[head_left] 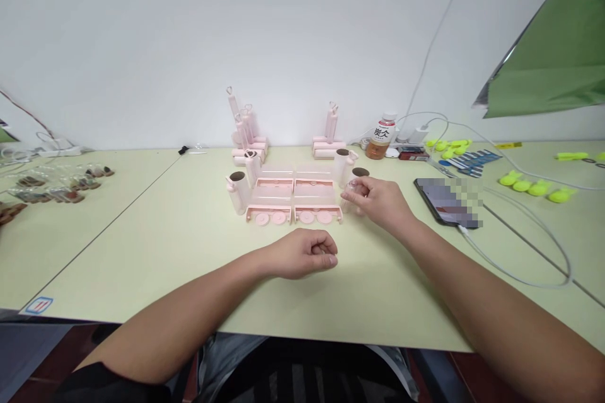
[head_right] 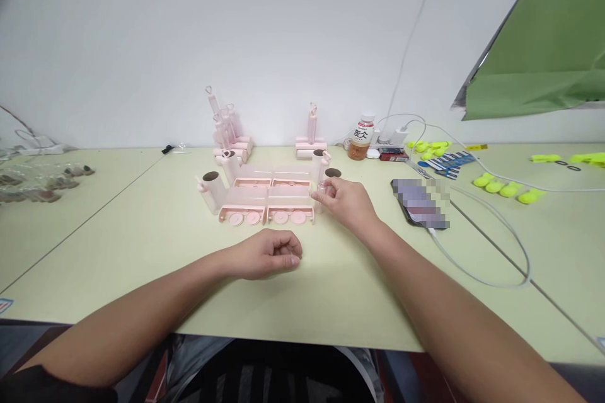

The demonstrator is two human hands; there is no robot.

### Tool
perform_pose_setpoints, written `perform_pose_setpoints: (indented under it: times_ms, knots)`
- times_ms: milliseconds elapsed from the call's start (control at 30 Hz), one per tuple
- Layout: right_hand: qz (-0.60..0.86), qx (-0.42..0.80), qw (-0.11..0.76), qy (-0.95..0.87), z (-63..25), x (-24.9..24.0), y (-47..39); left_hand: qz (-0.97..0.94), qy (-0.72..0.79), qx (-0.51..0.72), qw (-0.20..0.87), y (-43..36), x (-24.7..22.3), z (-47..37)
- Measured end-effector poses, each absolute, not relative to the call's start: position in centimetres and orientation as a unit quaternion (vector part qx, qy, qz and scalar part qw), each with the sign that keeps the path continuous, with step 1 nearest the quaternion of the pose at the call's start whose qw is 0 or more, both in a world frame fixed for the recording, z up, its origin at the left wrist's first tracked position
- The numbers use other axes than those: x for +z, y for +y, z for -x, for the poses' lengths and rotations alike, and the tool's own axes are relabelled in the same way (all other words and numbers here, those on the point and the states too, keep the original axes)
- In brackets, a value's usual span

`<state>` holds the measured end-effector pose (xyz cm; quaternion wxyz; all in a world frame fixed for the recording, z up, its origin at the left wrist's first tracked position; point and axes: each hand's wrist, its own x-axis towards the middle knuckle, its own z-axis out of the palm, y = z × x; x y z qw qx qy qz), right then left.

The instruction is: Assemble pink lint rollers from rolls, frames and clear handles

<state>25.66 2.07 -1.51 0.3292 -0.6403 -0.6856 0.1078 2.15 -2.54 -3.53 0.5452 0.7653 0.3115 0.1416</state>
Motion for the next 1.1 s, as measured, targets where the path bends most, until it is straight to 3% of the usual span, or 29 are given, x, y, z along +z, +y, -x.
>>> perform_pose_setpoints:
  times_ms: [167, 367, 467, 567, 700, 767, 1100]
  knots:
    - [0.659, 0.050, 0.398, -0.636, -27.1, 0.5, 0.7, -0.768, 0.316, 0.134, 0.541, -2.6, -3.2, -2.2]
    - [0.697, 0.150, 0.168, -0.681, -29.0, -0.2, 1.7, -0.770, 0.320, 0.131, 0.536, -2.6, -3.1, -2.1]
    - [0.668, 0.167, 0.139, -0.712, -29.2, -1.0, 2.1, -0.775, 0.317, 0.130, 0.531, -2.5, -3.1, -2.1]
    - [0.663, 0.149, 0.197, -0.706, -29.0, -0.5, 1.7, -0.777, 0.318, 0.129, 0.528, -2.5, -2.9, -2.1]
    - [0.620, 0.120, 0.436, -0.642, -28.2, 0.7, 0.7, -0.775, 0.321, 0.126, 0.530, -2.6, -2.8, -2.1]
    - [0.588, 0.105, 0.500, -0.628, -27.5, 0.7, 0.5, -0.775, 0.319, 0.128, 0.530, -2.5, -2.9, -2.1]
    - [0.565, 0.094, 0.500, -0.649, -26.1, -0.6, 2.1, -0.780, 0.313, 0.140, 0.524, -2.3, -3.6, -2.1]
